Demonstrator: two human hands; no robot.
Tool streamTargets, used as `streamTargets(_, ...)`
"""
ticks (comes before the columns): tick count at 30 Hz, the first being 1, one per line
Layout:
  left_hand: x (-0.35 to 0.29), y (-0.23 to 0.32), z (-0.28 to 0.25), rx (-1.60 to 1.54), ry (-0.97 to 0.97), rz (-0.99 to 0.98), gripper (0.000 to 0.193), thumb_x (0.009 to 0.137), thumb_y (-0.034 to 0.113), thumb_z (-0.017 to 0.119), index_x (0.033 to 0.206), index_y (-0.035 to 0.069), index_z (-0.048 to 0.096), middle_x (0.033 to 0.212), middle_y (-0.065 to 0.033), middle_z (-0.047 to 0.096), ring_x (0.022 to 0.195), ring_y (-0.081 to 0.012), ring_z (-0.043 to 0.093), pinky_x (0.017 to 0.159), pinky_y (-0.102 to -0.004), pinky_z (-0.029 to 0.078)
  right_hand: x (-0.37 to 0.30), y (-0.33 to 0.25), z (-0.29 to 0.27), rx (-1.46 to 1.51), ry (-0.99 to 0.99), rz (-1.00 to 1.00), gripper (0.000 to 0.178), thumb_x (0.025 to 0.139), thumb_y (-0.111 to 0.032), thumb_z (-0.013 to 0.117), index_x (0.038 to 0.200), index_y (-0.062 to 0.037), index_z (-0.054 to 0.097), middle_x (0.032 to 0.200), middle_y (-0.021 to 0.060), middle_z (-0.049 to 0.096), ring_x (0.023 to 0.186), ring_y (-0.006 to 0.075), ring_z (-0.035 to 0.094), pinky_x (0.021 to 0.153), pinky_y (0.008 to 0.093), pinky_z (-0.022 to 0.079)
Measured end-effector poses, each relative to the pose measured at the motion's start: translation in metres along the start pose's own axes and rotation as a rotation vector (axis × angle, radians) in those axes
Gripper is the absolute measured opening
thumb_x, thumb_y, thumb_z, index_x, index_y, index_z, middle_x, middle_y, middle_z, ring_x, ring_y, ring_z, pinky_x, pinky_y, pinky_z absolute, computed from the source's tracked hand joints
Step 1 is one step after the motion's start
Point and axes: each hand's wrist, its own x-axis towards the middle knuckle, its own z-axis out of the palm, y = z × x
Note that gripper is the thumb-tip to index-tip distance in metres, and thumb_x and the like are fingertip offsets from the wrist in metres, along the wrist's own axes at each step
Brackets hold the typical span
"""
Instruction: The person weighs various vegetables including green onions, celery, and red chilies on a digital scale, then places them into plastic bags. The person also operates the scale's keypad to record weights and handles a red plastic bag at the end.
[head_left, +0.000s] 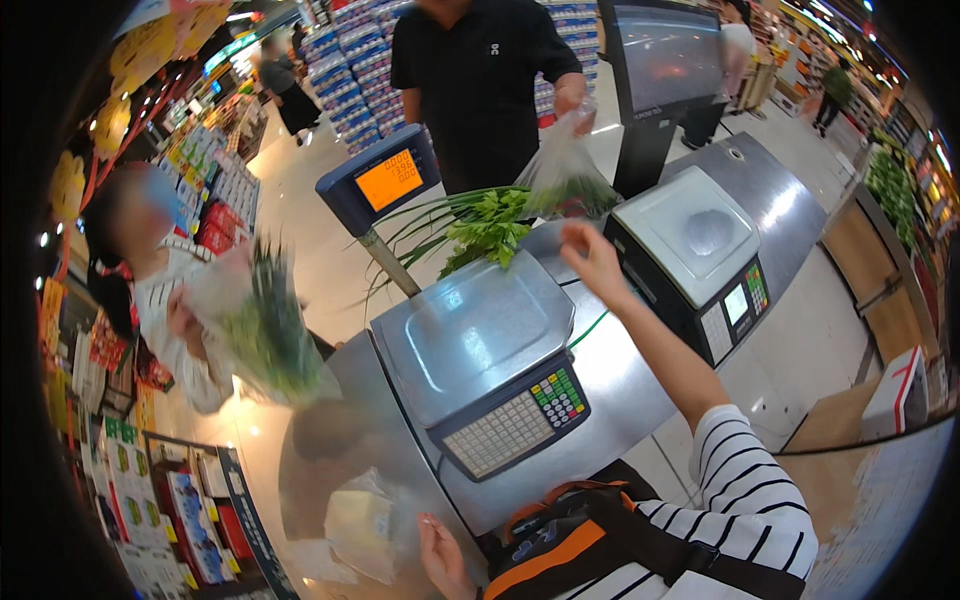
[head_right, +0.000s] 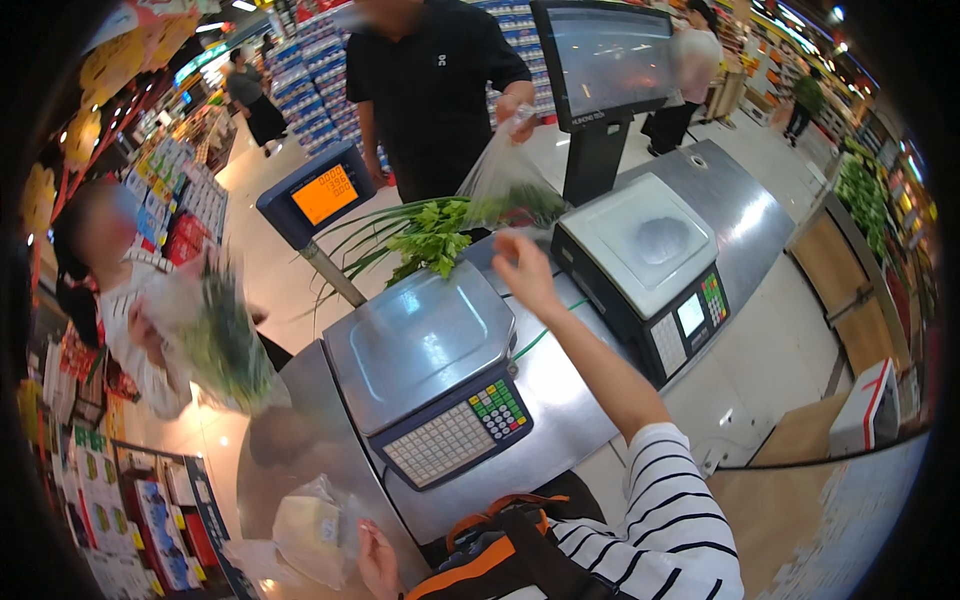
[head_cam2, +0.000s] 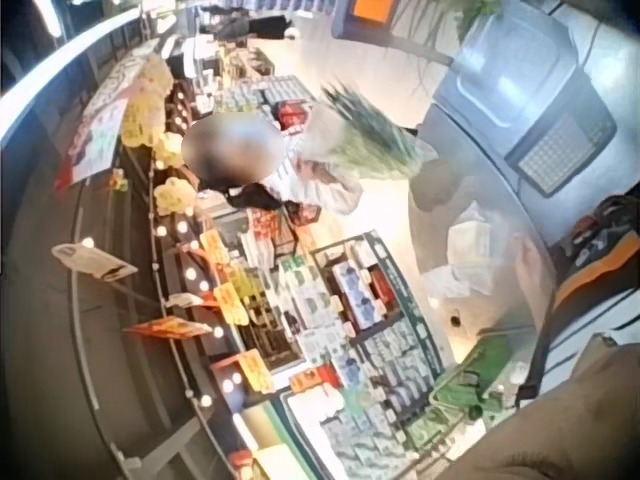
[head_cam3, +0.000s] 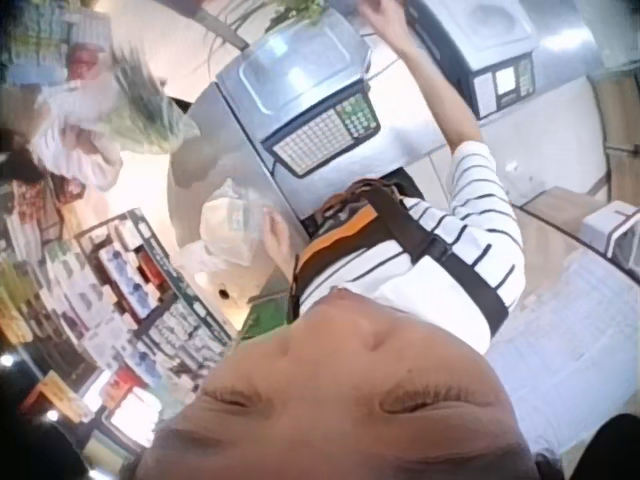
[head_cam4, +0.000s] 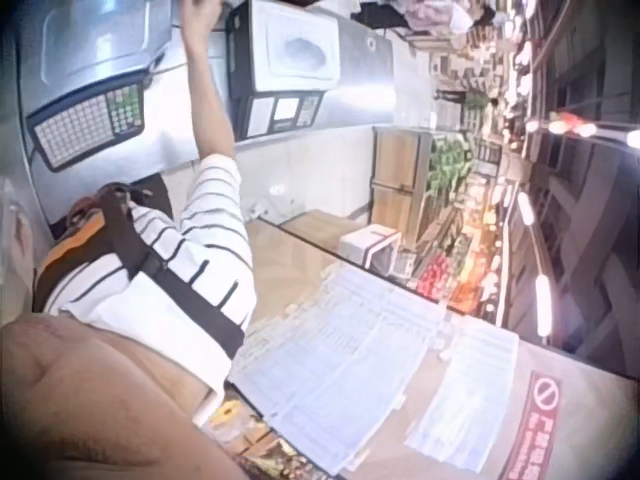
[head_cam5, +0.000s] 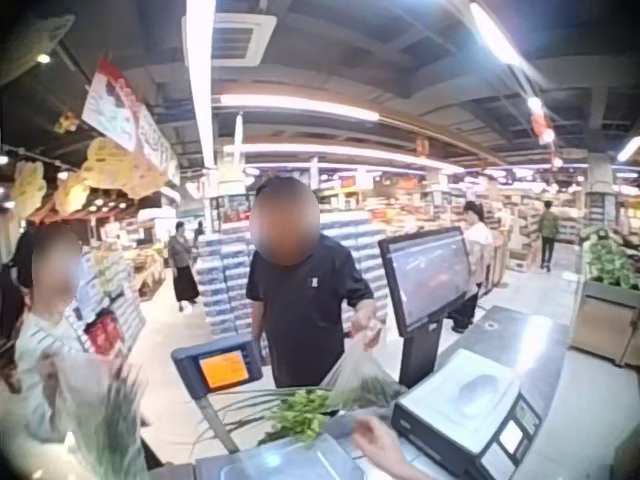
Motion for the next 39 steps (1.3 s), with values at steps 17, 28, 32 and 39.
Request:
streamTargets(17, -0.045, -0.129, -0.15, -0.061, 0.059, 0.88, 0.02, 0.092, 0.014, 0.059, 0.111, 0.008, 0.058, 0.099, -0.004, 0.062, 0.085, -0.012, 0.06, 0.073, -0.0241, 0.052, 0.161, 0.178, -0.04, -0.176, -0.124, -0.32, 0.038, 0.093, -0.036, 0.053, 0.108, -0.0046, 0.068, 0.101, 0.016, 0.068, 0.09, 0.0267, 0.064, 0.08, 0.0383, 0.046)
streamTargets(28, -0.176, -0.12, -0.285, -0.094, 1.145, 1.501, 0.012, 0.085, 0.005, 0.066, 0.09, 0.005, 0.056, 0.08, -0.0039, 0.06, 0.069, -0.0126, 0.058, 0.061, -0.0233, 0.052, 0.138, 0.025, -0.132, 0.162, 0.176, -0.121, 0.03, 0.089, -0.014, 0.051, 0.115, -0.0055, 0.064, 0.095, 0.0106, 0.067, 0.077, 0.0217, 0.06, 0.072, 0.0329, 0.047)
streamTargets(32, -0.215, -0.08, -0.354, 0.165, 1.464, 1.581, 0.007, 0.084, 0.004, 0.065, 0.085, 0.005, 0.058, 0.071, -0.0026, 0.057, 0.064, -0.0132, 0.056, 0.059, -0.0258, 0.051, 0.17, 0.08, -0.207, -0.494, 0.133, -0.412, 0.063, 0.077, 0.013, 0.04, 0.134, -0.0118, 0.05, 0.113, 0.0138, 0.062, 0.089, 0.0254, 0.061, 0.078, 0.0361, 0.047)
streamTargets(39, -0.277, -0.039, -0.42, 0.912, 1.725, 1.252, 0.022, 0.089, 0.016, 0.054, 0.103, 0.001, 0.061, 0.098, -0.0103, 0.059, 0.085, -0.0237, 0.058, 0.076, -0.0334, 0.05, 0.056, -0.028, -0.212, -0.268, 0.26, -0.01, 0.017, 0.091, -0.016, 0.056, 0.097, -0.0006, 0.061, 0.091, 0.01, 0.064, 0.076, 0.0164, 0.059, 0.069, 0.0286, 0.046)
